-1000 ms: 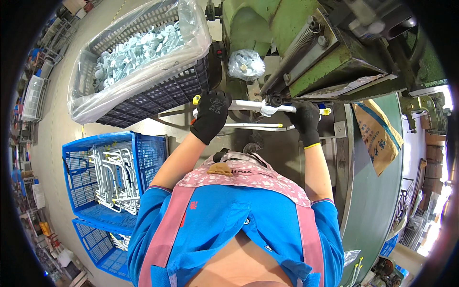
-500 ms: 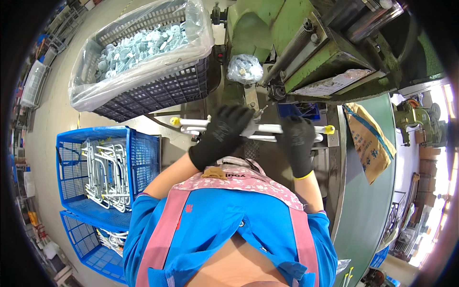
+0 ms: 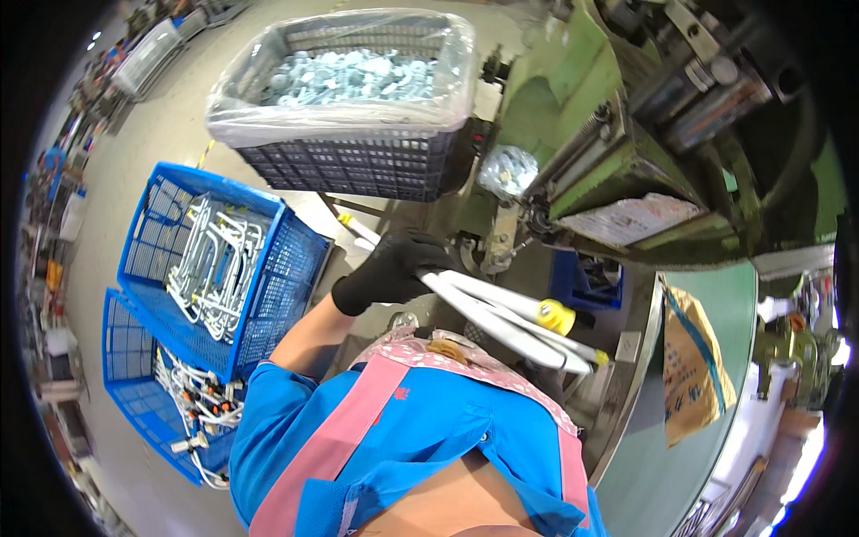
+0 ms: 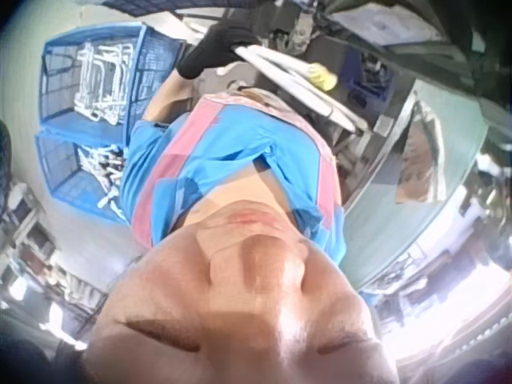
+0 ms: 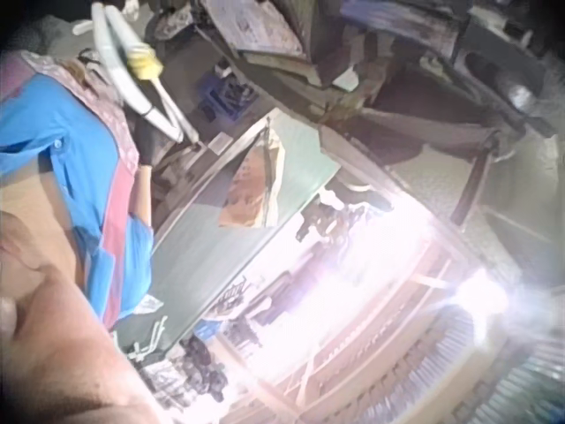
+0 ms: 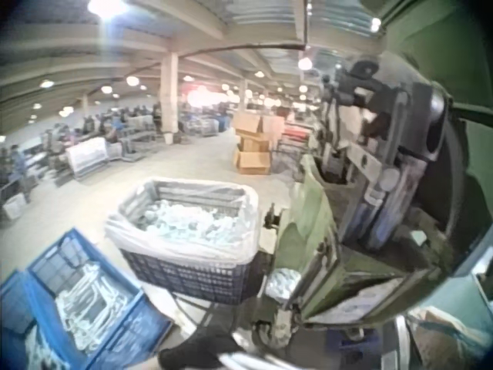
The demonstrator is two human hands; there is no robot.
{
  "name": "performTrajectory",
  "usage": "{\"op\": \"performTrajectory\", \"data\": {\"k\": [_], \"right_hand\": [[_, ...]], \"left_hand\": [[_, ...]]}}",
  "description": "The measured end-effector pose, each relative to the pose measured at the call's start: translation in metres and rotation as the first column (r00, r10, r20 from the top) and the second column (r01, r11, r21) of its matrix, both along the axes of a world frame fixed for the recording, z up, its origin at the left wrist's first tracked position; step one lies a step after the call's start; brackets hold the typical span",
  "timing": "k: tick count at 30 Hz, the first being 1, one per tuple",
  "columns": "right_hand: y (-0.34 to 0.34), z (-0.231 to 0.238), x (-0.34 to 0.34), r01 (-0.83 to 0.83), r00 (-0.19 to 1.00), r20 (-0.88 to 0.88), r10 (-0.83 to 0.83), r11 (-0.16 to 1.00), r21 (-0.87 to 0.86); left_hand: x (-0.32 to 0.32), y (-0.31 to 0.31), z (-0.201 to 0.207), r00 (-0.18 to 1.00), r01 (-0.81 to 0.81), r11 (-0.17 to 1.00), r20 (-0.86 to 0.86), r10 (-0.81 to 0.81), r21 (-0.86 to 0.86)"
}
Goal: The person picks white plastic frames from a bin, attaches small light-blue plastic caps to the ends, and places the assembled frames into a blue crate. The process is repeated multiple times in a factory setting.
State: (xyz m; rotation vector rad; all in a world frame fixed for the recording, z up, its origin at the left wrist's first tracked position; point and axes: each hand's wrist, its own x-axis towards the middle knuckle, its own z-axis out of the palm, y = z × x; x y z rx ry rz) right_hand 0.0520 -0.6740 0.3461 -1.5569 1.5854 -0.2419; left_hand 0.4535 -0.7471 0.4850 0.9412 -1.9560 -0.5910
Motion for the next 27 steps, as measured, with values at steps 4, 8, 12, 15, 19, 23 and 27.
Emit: {"op": "performTrajectory", "data": {"k": [4,8,12,15,19,23,27], "right_hand": [[-0.005,-0.076,-0.067,0.394,0.883,0.311,-0.352,0.915,-0.081],[-0.031,-0.113,-0.083,0.501,0.608,0.756,-0.245,0.857,-0.125],[-0.039,-0.056,-0.042,0.246,0.790,0.612,-0.033,0.932,-0.267],[-0.034,0.011,0.028,0.042,0.265,0.945,-0.192,0.981,0.188],[-0.038,0.078,0.102,-0.057,0.966,0.163,0.200,0.781,-0.623],[-0.046,0.099,0.119,-0.037,0.991,0.078,0.110,0.778,-0.628],[-0.042,0.082,0.111,-0.159,0.978,-0.207,0.022,0.722,-0.673]], "left_hand": [[0.054,0.010,0.007,0.973,0.112,0.992,-0.206,-0.099,0.050],[0.098,0.023,-0.050,0.857,0.049,0.959,-0.505,0.104,0.280],[0.129,0.024,-0.116,0.774,-0.246,0.775,-0.364,0.519,0.582],[0.157,0.023,-0.114,0.839,-0.541,0.705,0.234,0.492,0.459],[0.170,0.018,-0.060,0.757,-0.630,0.616,0.197,0.623,0.473],[0.182,-0.040,-0.006,0.776,-0.618,0.716,0.103,0.622,0.326],[0.192,-0.131,0.005,0.765,-0.642,0.767,0.051,0.642,-0.015]]}}
